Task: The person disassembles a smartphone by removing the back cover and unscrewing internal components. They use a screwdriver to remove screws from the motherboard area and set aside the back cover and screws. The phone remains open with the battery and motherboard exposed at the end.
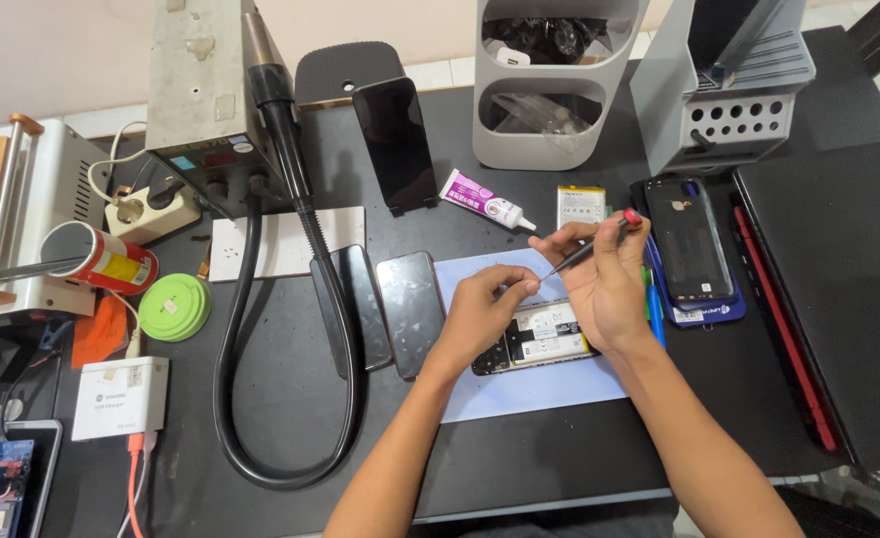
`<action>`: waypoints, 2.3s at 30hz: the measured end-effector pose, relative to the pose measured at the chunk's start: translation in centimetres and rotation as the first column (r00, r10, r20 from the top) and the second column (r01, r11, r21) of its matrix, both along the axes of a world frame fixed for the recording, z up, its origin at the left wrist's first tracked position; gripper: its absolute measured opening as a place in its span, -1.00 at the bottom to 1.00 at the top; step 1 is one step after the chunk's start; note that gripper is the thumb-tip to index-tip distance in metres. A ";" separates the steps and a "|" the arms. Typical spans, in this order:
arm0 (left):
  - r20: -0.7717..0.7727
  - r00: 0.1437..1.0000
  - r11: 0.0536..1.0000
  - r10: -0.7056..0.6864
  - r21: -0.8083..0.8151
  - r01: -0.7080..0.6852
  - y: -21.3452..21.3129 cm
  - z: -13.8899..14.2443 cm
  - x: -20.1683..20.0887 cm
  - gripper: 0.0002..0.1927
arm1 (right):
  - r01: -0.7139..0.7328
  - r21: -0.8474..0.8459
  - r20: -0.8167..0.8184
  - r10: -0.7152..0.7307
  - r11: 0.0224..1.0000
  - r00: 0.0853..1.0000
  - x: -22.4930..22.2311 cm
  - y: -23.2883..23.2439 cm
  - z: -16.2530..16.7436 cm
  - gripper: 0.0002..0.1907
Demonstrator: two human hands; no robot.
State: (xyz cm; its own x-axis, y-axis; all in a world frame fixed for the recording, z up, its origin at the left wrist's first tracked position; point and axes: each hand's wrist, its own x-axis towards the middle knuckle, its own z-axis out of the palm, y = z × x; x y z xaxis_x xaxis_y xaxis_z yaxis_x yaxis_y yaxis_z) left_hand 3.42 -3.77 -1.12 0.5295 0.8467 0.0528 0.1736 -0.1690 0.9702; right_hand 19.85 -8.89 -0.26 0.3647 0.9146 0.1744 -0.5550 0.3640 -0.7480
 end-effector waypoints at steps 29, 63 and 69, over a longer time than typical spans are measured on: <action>0.088 0.993 0.995 0.072 0.057 -0.078 -0.3 0.6 -0.1 -0.56 | 0.294 -0.134 0.311 -0.242 0.946 0.919 1.9 0.2 0.6 -0.78; -0.346 0.938 0.761 0.019 0.613 0.211 -1.1 0.6 -0.6 -0.43 | 0.365 0.105 0.684 -0.333 0.925 0.649 3.4 0.4 -0.8 -0.61; -0.388 0.920 0.772 -0.050 0.570 0.282 -1.0 1.3 -1.1 -0.43 | 0.319 0.085 0.632 -0.299 0.944 0.715 2.2 0.9 -1.2 -0.68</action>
